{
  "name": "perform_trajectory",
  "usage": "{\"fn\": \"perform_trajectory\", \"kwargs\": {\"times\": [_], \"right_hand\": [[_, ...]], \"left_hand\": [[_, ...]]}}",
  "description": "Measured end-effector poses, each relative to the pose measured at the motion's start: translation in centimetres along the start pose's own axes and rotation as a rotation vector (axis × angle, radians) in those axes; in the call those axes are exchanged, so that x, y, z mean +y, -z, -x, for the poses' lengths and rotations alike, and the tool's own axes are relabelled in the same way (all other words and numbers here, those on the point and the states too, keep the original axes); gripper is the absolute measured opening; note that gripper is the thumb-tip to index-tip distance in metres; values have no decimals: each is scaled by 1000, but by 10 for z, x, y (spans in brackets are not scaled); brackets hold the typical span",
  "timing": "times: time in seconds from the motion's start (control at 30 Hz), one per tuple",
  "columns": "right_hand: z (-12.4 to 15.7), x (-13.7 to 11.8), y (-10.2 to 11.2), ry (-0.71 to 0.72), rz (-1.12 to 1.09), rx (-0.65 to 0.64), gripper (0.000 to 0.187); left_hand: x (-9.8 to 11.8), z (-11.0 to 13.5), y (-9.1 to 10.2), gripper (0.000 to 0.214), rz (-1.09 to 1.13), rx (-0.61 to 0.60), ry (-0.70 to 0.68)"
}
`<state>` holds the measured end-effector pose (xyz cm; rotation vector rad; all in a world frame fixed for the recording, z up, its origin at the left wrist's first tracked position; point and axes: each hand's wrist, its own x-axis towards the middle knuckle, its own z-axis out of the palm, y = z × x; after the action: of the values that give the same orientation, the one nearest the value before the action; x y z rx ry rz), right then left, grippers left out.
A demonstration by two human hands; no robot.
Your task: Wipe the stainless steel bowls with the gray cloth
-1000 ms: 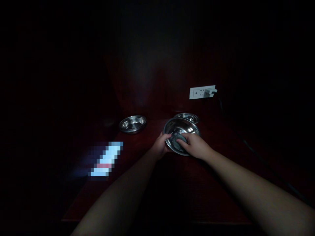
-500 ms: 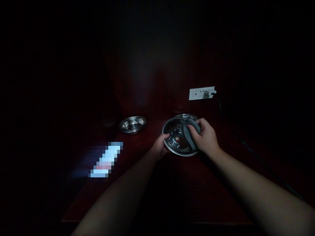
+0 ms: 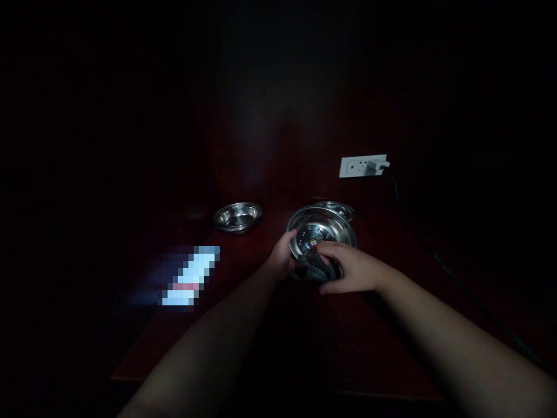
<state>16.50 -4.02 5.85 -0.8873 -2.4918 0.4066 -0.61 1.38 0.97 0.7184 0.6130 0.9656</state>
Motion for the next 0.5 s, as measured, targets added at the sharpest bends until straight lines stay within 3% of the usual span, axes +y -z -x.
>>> {"fn": "perform_trajectory", "kwargs": {"times": [0.17,0.23,0.5], "right_hand": [[4,6,0,59,-17,-58,84],[3,6,-1,90,21,-71,90],[0,5,-2,67,114,38,64]], "left_hand": [[-1,-2,0,43,19,-17,-62],[-1,-1,-3,42,22,-13,-74],[2,8,-11,40,61,9,-98]]}}
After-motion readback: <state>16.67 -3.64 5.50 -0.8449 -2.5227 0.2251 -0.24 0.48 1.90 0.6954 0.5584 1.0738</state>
